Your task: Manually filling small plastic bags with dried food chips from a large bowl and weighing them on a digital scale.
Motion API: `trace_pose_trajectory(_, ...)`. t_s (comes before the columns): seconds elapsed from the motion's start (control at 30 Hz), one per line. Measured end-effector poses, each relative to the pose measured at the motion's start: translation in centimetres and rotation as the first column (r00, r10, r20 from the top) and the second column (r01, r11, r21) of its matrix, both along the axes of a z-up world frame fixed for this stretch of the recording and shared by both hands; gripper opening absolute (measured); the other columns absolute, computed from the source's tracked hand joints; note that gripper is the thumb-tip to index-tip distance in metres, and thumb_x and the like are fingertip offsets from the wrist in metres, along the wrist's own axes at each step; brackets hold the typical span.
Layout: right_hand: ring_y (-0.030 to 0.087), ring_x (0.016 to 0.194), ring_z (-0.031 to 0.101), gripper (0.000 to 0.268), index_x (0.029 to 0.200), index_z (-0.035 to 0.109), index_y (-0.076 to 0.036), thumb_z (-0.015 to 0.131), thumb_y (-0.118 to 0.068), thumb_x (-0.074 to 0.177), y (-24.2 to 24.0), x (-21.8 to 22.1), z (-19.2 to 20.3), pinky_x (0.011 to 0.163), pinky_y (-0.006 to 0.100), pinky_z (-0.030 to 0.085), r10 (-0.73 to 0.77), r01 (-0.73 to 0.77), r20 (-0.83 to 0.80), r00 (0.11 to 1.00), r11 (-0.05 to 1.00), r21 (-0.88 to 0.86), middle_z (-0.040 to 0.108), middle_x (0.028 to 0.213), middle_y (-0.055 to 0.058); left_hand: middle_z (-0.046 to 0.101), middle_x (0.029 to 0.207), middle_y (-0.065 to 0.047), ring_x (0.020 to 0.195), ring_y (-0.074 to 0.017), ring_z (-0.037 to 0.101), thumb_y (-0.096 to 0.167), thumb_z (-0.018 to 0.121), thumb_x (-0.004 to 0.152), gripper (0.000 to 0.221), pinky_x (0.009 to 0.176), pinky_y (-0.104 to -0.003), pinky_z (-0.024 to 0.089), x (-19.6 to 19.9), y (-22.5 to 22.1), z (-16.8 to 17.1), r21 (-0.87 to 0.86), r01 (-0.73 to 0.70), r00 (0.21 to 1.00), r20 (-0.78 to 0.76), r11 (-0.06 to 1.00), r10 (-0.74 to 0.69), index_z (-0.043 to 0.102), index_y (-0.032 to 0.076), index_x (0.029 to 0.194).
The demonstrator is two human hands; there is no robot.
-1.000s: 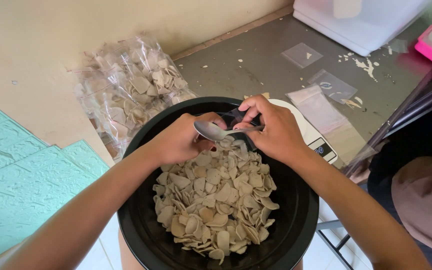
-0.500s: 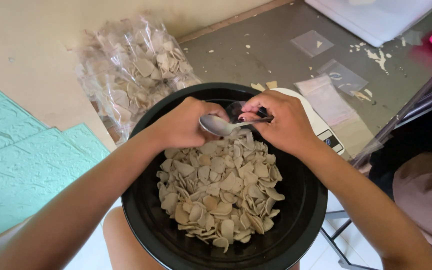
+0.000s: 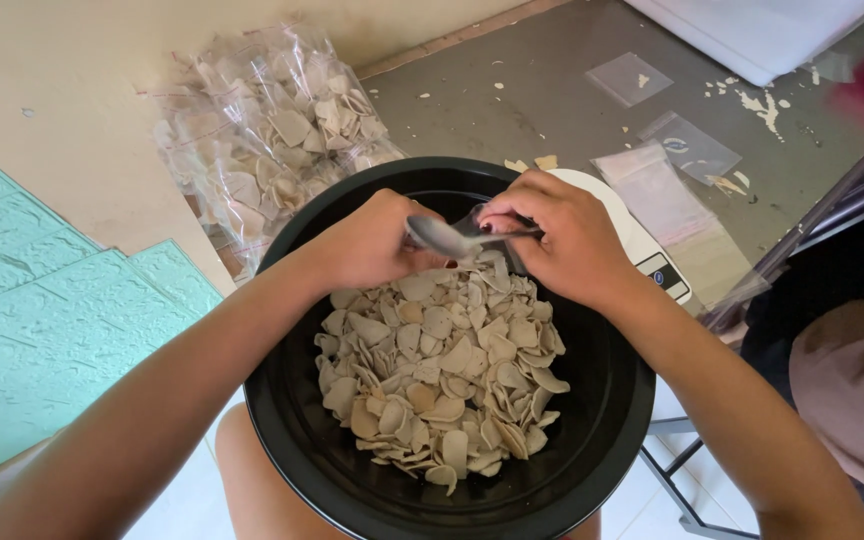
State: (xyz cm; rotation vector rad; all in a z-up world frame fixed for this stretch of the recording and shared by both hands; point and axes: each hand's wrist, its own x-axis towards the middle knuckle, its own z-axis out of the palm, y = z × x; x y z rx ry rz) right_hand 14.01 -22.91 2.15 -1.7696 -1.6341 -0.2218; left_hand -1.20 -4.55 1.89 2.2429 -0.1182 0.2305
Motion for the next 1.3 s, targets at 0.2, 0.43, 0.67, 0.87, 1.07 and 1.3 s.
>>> trace_pose_trajectory(0.2, 0.031, 0.077, 0.069, 0.005, 0.092, 0.072, -0.014, 0.073, -0.013, 0.097, -0.2, 0.0, 0.0, 0.068, 0.038, 0.053, -0.057, 0.058, 0.031, 0.998, 0.998, -0.028, 0.068, 0.087, 0.003, 0.073, 0.078, -0.02, 0.071, -0.0293, 0.068, 0.016, 0.083, 0.082, 0.026, 0.07, -0.039, 0.055, 0.3, 0.5, -0.4, -0.005, -0.023, 1.0, 0.019, 1.0, 0.023, 0.075, -0.005, 0.094)
trace_pose_trajectory(0.43, 0.028, 0.079, 0.068, 0.009, 0.088, 0.069, -0.017, 0.075, -0.013, 0.094, -0.1, 1.7, -1.5, 0.07, 0.036, 0.053, -0.088, 0.089, 0.032, 0.996, 0.996, -0.024, 0.065, 0.088, 0.0, 0.071, 0.069, -0.012, 0.063, -0.022, 0.064, 0.028, 0.094, 0.073, 0.036, 0.061, -0.033, 0.052, 0.5, 1.1, -0.3, -0.033, -0.085, 0.996, 0.013, 0.996, 0.085, 0.074, -0.001, 0.083)
trace_pose_trajectory(0.67, 0.022, 0.049, 0.055, 0.008, 0.088, 0.074, -0.009, 0.072, -0.014, 0.094, -0.1, 0.7, -0.1, 0.053, 0.033, 0.045, 0.116, -0.12, -0.208, 0.971, 0.993, -0.009, 0.069, 0.075, 0.009, 0.067, 0.074, -0.004, 0.071, -0.0246, 0.069, 0.022, 0.088, 0.078, 0.023, 0.063, -0.036, 0.055, 2.1, 2.8, -2.4, 0.211, -0.155, 0.988, 0.042, 0.965, 0.149, 0.069, 0.011, 0.082)
trace_pose_trajectory(0.87, 0.023, 0.068, 0.069, 0.03, 0.103, 0.075, 0.0, 0.047, -0.006, 0.093, -0.7, 1.4, -0.2, 0.071, 0.034, 0.051, 0.316, -0.369, -0.549, 0.774, 0.929, 0.014, 0.074, 0.08, 0.015, 0.067, 0.082, -0.003, 0.08, -0.0248, 0.071, 0.025, 0.085, 0.082, 0.023, 0.068, -0.039, 0.056, 1.6, 2.0, -1.7, 0.235, -0.116, 0.992, 0.074, 0.965, 0.101, 0.068, 0.012, 0.088)
trace_pose_trajectory(1.07, 0.029, 0.066, 0.074, 0.022, 0.1, 0.077, 0.004, 0.059, 0.005, 0.088, -0.2, 0.3, 0.8, 0.065, 0.037, 0.056, 0.195, -0.287, -0.462, 0.866, 0.948, -0.138, 0.077, 0.083, 0.022, 0.067, 0.085, -0.007, 0.084, -0.0276, 0.07, 0.013, 0.082, 0.083, 0.019, 0.072, -0.039, 0.056, 1.6, 1.8, -2.1, 0.21, -0.03, 0.99, 0.142, 0.977, 0.0, 0.068, 0.008, 0.095)
trace_pose_trajectory(1.3, 0.029, 0.089, 0.077, 0.028, 0.113, 0.08, -0.017, 0.079, -0.013, 0.085, -0.5, 0.4, -0.6, 0.077, 0.034, 0.059, 0.096, -0.098, -0.019, 0.995, 0.989, -0.111, 0.081, 0.097, 0.007, 0.072, 0.098, -0.008, 0.094, -0.0303, 0.071, 0.018, 0.085, 0.083, 0.036, 0.079, -0.042, 0.058, 1.0, 1.0, -0.5, 0.125, 0.035, 0.969, 0.237, 0.992, -0.065, 0.066, 0.013, 0.113)
